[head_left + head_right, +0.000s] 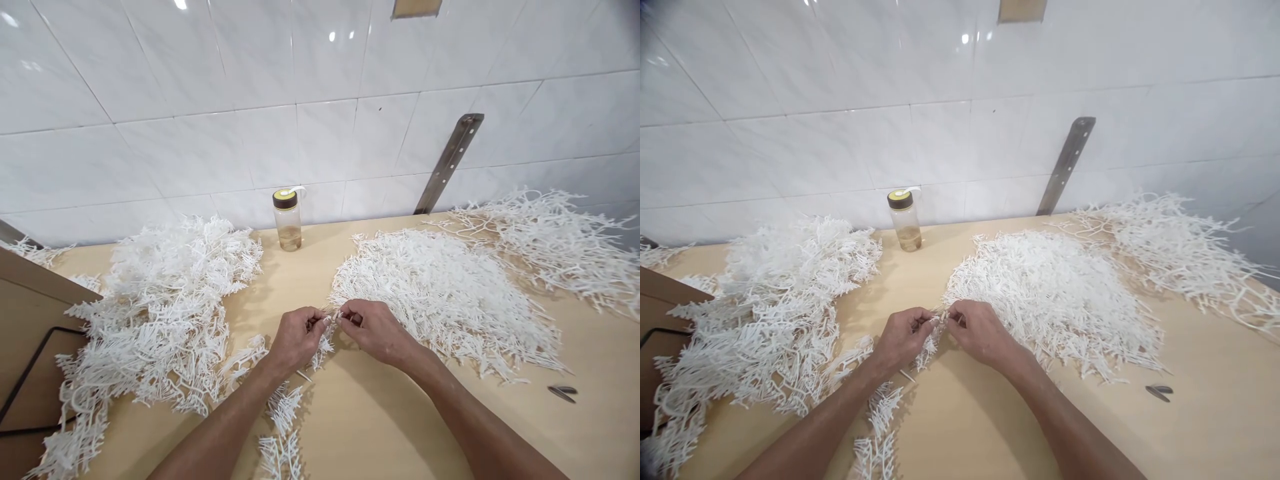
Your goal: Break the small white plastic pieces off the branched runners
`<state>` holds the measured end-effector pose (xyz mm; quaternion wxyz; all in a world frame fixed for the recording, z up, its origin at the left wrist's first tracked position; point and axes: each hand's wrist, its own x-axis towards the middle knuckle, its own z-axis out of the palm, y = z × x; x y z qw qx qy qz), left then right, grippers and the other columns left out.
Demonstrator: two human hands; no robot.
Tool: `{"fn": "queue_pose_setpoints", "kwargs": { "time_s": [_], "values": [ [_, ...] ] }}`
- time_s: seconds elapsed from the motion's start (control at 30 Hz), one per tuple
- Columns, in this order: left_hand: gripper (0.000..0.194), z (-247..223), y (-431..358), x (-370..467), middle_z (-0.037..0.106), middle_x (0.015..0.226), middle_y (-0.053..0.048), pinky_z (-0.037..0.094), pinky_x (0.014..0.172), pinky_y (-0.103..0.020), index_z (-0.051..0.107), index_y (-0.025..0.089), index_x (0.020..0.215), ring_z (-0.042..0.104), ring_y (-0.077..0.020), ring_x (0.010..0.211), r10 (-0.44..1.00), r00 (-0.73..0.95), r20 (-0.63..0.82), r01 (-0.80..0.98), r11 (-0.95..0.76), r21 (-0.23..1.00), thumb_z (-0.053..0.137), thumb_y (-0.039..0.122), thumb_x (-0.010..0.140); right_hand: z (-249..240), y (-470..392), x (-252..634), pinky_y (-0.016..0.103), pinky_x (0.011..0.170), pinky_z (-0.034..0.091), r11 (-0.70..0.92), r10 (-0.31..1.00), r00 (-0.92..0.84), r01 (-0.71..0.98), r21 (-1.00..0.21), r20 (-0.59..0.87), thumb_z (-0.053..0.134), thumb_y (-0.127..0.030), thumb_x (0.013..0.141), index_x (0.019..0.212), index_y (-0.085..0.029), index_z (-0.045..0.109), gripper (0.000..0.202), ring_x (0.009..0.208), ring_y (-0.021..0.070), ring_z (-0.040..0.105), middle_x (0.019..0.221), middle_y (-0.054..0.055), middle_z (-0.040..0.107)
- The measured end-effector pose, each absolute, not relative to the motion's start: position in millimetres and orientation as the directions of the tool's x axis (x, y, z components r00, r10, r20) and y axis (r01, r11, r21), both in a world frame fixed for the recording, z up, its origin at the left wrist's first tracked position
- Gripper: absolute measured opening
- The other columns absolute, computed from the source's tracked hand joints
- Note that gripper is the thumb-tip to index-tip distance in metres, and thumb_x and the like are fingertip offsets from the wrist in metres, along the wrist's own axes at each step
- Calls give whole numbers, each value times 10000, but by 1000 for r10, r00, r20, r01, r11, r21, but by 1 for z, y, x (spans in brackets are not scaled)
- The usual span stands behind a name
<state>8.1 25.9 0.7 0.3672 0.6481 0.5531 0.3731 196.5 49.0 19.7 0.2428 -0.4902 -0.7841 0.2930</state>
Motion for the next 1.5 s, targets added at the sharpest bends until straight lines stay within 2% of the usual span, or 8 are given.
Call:
{"fn": "queue_pose_setpoints", "kwargs": {
  "time_s": [0.13,0.3,0.43,0.53,0.63,0.83,1.07,1.5],
  "values": [
    [252,0,26,8,632,630,-21,375,532,-229,740,149,827,496,-127,565,989,116,95,454,-138,880,556,320,851,19,48,194,255,525,307,416,891,-436,675,-609,125,474,-192,845,621,-202,544,236,523,126,436,564,-20,527],
    [207,0,26,7,559,590,12,342,525,-224,704,159,770,443,-114,547,984,176,38,473,-118,873,528,251,829,9,49,185,266,582,346,424,906,-347,723,-545,244,480,-164,834,694,-195,555,162,604,146,498,677,20,596],
    [152,0,24,8,502,561,32,308,499,-214,663,157,733,408,-98,517,984,176,-7,422,-69,904,559,246,800,0,62,193,280,598,386,312,925,-108,764,-565,364,460,-167,846,747,-191,538,129,613,157,516,706,34,592],
    [167,0,24,10,522,562,26,322,511,-213,670,147,737,429,-99,526,992,121,-22,366,-24,930,581,277,792,0,68,203,301,648,435,258,940,-44,737,-625,337,505,-194,832,881,-182,572,84,627,156,561,809,41,642],
    [197,1,25,11,568,586,8,339,520,-216,709,136,784,453,-103,537,996,84,-19,332,-10,943,587,291,789,5,63,205,312,681,468,311,942,-131,688,-656,310,526,-215,840,998,-177,608,181,657,148,604,984,71,673],
    [207,0,26,11,631,630,-14,379,535,-216,740,140,810,508,-116,561,995,96,-9,293,-20,956,586,273,775,18,48,195,289,641,484,386,893,-422,545,-744,155,564,-330,890,990,-221,695,198,671,147,619,971,49,700],
    [204,-1,26,10,632,621,-8,362,517,-212,747,136,815,499,-106,541,995,98,6,323,-38,946,597,270,775,16,48,193,293,671,461,386,894,-428,581,-717,135,546,-271,893,912,-222,703,165,777,177,628,893,36,697],
    [231,1,26,11,699,684,-44,419,559,-234,753,145,824,576,-144,598,995,89,-35,308,6,951,619,329,780,26,45,199,259,567,448,267,875,-483,520,-811,-22,600,-301,844,862,-220,674,111,639,162,621,739,9,698]
  ]
}}
